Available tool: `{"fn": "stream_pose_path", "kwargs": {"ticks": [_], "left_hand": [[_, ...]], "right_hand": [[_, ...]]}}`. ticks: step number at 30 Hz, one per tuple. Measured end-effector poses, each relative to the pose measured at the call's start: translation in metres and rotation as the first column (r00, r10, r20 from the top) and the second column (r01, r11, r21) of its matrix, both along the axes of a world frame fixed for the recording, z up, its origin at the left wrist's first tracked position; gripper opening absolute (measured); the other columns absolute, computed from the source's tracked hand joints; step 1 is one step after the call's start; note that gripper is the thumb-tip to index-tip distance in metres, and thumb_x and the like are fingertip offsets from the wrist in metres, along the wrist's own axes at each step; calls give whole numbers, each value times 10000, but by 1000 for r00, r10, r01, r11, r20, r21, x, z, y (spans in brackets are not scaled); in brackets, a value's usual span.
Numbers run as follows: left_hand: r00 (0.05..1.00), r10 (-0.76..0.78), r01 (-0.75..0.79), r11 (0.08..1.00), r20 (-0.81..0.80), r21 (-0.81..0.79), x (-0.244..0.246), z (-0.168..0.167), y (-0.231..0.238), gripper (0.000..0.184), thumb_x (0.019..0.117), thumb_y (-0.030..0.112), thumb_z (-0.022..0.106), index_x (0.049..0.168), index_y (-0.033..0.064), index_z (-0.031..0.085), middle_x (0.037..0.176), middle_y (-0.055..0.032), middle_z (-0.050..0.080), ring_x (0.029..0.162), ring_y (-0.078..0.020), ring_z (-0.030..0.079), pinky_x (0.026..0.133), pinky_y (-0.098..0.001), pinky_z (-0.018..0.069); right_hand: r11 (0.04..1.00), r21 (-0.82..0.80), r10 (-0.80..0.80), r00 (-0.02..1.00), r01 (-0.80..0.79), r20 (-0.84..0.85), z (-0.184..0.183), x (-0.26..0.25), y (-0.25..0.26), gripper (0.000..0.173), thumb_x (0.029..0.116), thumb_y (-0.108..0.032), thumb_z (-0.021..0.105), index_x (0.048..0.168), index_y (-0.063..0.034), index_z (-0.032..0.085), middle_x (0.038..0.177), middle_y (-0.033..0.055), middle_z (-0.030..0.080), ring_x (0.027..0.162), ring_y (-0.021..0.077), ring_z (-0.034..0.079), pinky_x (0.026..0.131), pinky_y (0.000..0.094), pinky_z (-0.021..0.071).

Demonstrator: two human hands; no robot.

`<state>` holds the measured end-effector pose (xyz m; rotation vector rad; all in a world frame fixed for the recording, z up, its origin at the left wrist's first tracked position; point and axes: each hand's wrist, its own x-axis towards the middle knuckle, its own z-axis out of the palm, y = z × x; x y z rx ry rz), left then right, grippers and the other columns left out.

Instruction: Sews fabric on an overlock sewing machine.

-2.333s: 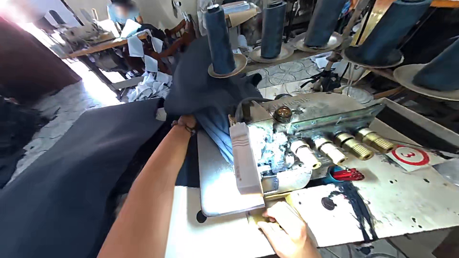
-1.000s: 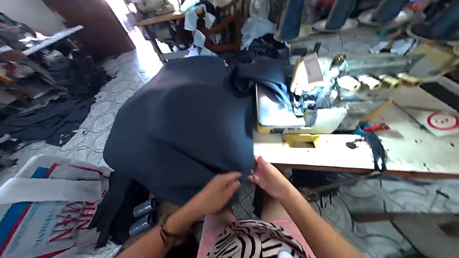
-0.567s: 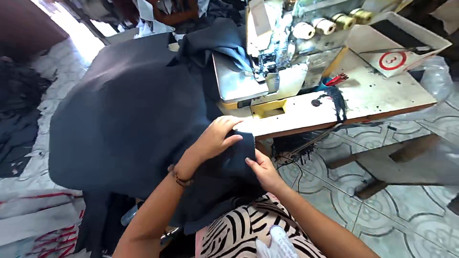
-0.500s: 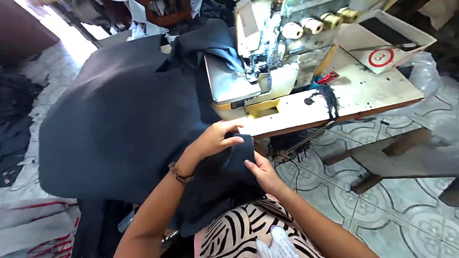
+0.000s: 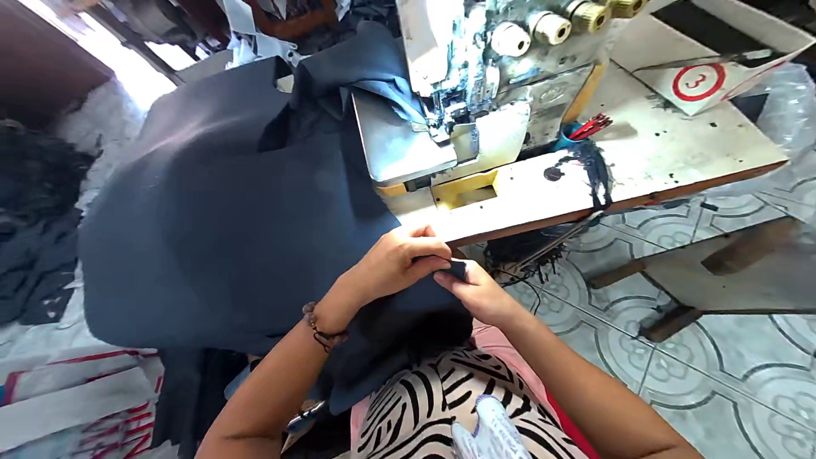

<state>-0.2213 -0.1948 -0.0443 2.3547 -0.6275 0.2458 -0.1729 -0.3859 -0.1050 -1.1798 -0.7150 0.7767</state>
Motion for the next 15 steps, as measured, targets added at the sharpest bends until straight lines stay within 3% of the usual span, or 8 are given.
{"fn": "stream_pose_path", "kwargs": {"ticks": [3, 5, 7, 8, 10, 12, 13, 15], "left_hand": [[991, -126, 132, 983, -51, 131, 3, 4, 4, 522, 917, 566, 620, 959, 54, 708, 781, -15, 645, 737, -117, 612, 694, -322, 519], [986, -139, 159, 955, -96, 252, 5, 11, 13, 562, 844, 640, 633, 868, 84, 715, 733, -13, 663, 742, -166, 643, 811, -467, 500], [992, -75, 112, 900, -103, 421, 4, 27, 30, 430, 868, 527, 702, 837, 99, 728, 758, -39, 687, 794, -231, 685, 961, -621, 463], [993, -8, 62, 875, -114, 480, -1, 39, 38, 310, 883, 388, 763, 851, 82, 731, 782, -72, 694, 821, -279, 689, 1001, -671, 425], [983, 146, -65, 848, -114, 525, -12, 55, 57, 155, 870, 194, 809, 911, 55, 755, 853, -122, 717, 890, -349, 697, 1015, -712, 403], [962, 235, -160, 893, -135, 420, -27, 59, 80, 115, 865, 108, 796, 938, 27, 758, 887, -132, 723, 900, -318, 698, 911, -602, 496], [959, 243, -184, 926, -149, 329, -34, 56, 94, 107, 875, 108, 775, 941, 27, 752, 895, -107, 727, 875, -245, 704, 842, -496, 552], [942, 259, -234, 963, -212, 135, -48, 47, 118, 122, 909, 154, 727, 951, 41, 745, 897, -32, 733, 838, -79, 686, 791, -314, 577]], "right_hand": [[998, 42, -54, 964, 45, 261, 9, -6, -15, 192, 1028, -102, 522, 1035, -23, 697, 944, -83, 704, 920, -87, 632, 870, 159, 540], [993, 105, -91, 934, 57, 346, 20, -5, -41, 221, 1058, -227, 522, 1110, -116, 706, 1017, -141, 714, 979, -105, 631, 897, 159, 543], [975, 159, -198, 928, 154, 316, 30, 0, -74, 197, 1047, -347, 544, 1165, -337, 701, 1069, -242, 706, 999, -124, 630, 887, 141, 542], [951, 194, -283, 932, 242, 227, 35, 0, -90, 192, 1022, -356, 585, 1162, -403, 708, 1069, -251, 716, 986, -115, 646, 870, 139, 552], [852, 206, -486, 873, 481, -28, 50, -2, -116, 149, 927, -328, 709, 1058, -390, 744, 981, -198, 756, 896, -71, 693, 802, 153, 585], [740, 161, -628, 757, 653, -180, 57, 6, -132, 108, 908, -243, 721, 983, -321, 728, 902, -152, 762, 826, -42, 703, 756, 167, 594], [705, 141, -662, 716, 695, -221, 54, 13, -137, 136, 941, -178, 635, 981, -289, 701, 887, -138, 760, 814, -36, 704, 749, 173, 598], [673, 123, -683, 677, 729, -276, 44, 28, -140, 268, 1029, -105, 409, 1025, -236, 643, 907, -123, 755, 846, -29, 705, 780, 184, 600]]}}
